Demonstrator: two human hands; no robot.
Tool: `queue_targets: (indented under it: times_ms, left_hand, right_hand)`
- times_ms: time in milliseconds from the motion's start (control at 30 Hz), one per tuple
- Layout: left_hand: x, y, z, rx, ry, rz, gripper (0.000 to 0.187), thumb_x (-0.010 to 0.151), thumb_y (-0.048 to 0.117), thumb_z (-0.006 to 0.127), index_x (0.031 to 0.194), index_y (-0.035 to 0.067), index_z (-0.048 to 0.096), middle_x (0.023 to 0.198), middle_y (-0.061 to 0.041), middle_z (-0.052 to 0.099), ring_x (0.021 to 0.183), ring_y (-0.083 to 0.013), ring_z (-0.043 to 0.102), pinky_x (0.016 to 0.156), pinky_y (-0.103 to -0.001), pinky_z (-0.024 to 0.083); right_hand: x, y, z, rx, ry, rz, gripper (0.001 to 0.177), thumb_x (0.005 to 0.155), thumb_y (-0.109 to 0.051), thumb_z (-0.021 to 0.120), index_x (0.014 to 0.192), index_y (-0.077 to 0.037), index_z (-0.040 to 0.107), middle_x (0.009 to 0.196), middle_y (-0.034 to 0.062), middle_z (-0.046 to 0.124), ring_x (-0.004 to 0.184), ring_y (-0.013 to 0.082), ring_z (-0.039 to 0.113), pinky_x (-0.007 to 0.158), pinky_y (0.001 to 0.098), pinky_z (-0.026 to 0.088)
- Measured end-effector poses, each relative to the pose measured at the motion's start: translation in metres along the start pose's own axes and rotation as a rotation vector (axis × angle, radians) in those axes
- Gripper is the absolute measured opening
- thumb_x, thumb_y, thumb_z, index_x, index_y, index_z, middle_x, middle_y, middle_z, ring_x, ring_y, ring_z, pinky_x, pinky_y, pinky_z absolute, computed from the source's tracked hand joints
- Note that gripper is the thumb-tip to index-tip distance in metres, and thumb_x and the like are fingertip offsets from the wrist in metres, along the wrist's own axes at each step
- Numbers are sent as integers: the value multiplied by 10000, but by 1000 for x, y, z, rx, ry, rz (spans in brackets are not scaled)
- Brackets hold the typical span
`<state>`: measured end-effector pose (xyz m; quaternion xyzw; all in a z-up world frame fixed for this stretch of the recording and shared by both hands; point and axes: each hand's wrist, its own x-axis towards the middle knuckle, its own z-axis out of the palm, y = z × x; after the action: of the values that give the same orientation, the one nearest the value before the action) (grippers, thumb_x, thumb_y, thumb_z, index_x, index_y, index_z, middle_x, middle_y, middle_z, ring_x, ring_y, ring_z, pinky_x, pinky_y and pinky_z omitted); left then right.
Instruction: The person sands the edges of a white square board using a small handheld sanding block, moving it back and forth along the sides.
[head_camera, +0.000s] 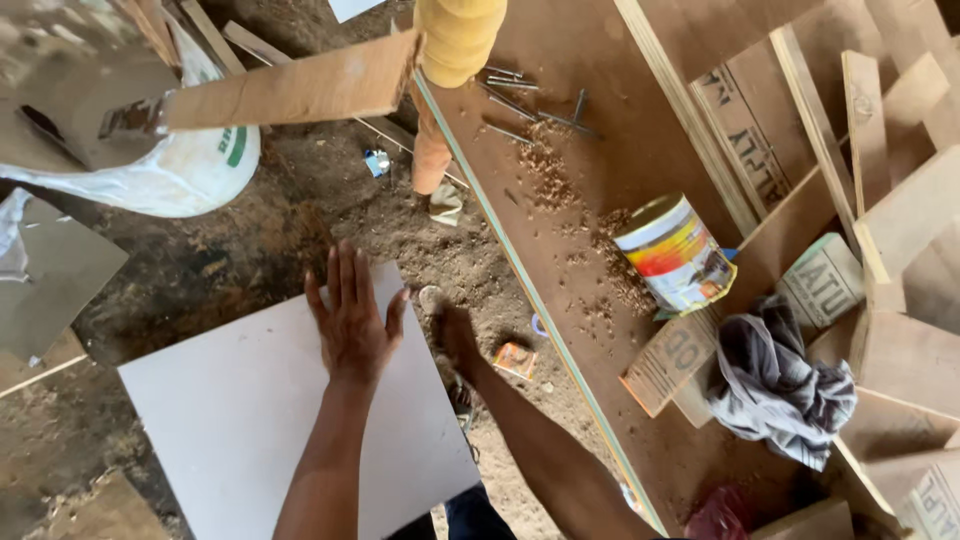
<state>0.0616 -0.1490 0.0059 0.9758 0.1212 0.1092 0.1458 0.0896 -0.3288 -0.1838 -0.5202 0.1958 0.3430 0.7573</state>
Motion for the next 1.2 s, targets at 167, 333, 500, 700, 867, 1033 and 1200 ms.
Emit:
queue_targets:
  times_ms: [167, 333, 500, 700, 867, 1033, 1200]
  left_hand:
    - [-9, 5, -9, 191, -61, 192, 654, 1056, 490, 502, 1540, 53, 453, 1650, -138, 352, 1572, -289, 269, 1263, -632, 112]
    - [-27, 16, -14, 89, -171, 338, 711, 979, 537, 485, 1504, 57, 470, 1622, -189, 359, 1520, -313, 292, 1229, -589, 157]
    - [-35, 22, -41, 125, -328, 609, 536, 957, 429, 556, 1359, 75, 538, 1465, -139, 465, 1429, -279, 383, 1225, -540, 213]
    - [-26, 54, -70, 377, -714, 1114, 328, 930, 300, 642, 1186, 96, 619, 1278, -80, 591, 1320, -238, 493, 1221, -481, 281]
    - [-15, 69, -61, 382, -961, 1132, 220, 945, 245, 695, 1089, 84, 654, 1095, -59, 672, 1174, -225, 587, 1177, -461, 377]
    - [-2, 85, -71, 331, -1249, 898, 287, 997, 329, 647, 1037, 46, 620, 876, -96, 675, 829, -222, 679, 826, -374, 595]
    - [26, 93, -133, 203, -1206, 813, 411, 959, 474, 647, 986, 64, 643, 778, -66, 637, 719, -161, 583, 712, -392, 559]
  right_hand:
    - [-92, -49, -64, -120, 68, -148, 630, 1089, -561, 391, 627, -136, 445, 461, -40, 366, 344, 96, 285, 323, 292, 218]
    - [-181, -82, -82, -101, 191, -127, 598, 1080, -554, 351, 659, -142, 455, 485, -26, 371, 365, 92, 287, 343, 287, 223]
    - [-253, -67, -95, -10, 306, -100, 589, 1083, -539, 362, 653, -140, 417, 472, -12, 359, 359, 99, 290, 340, 286, 226]
    - [-322, -26, -110, -27, 367, -53, 607, 1062, -555, 359, 639, -124, 424, 457, -5, 356, 350, 108, 292, 334, 292, 235]
    - [-355, -4, -112, 16, 401, -46, 622, 1064, -572, 369, 642, -119, 426, 463, -10, 346, 351, 105, 270, 335, 291, 214]
    - [-373, 0, -116, 67, 454, -107, 620, 1050, -578, 355, 639, -120, 432, 452, -4, 344, 340, 109, 271, 325, 299, 209]
    - [-382, -2, -125, 90, 448, -125, 636, 1049, -586, 356, 623, -117, 420, 444, -1, 337, 330, 112, 262, 322, 296, 205]
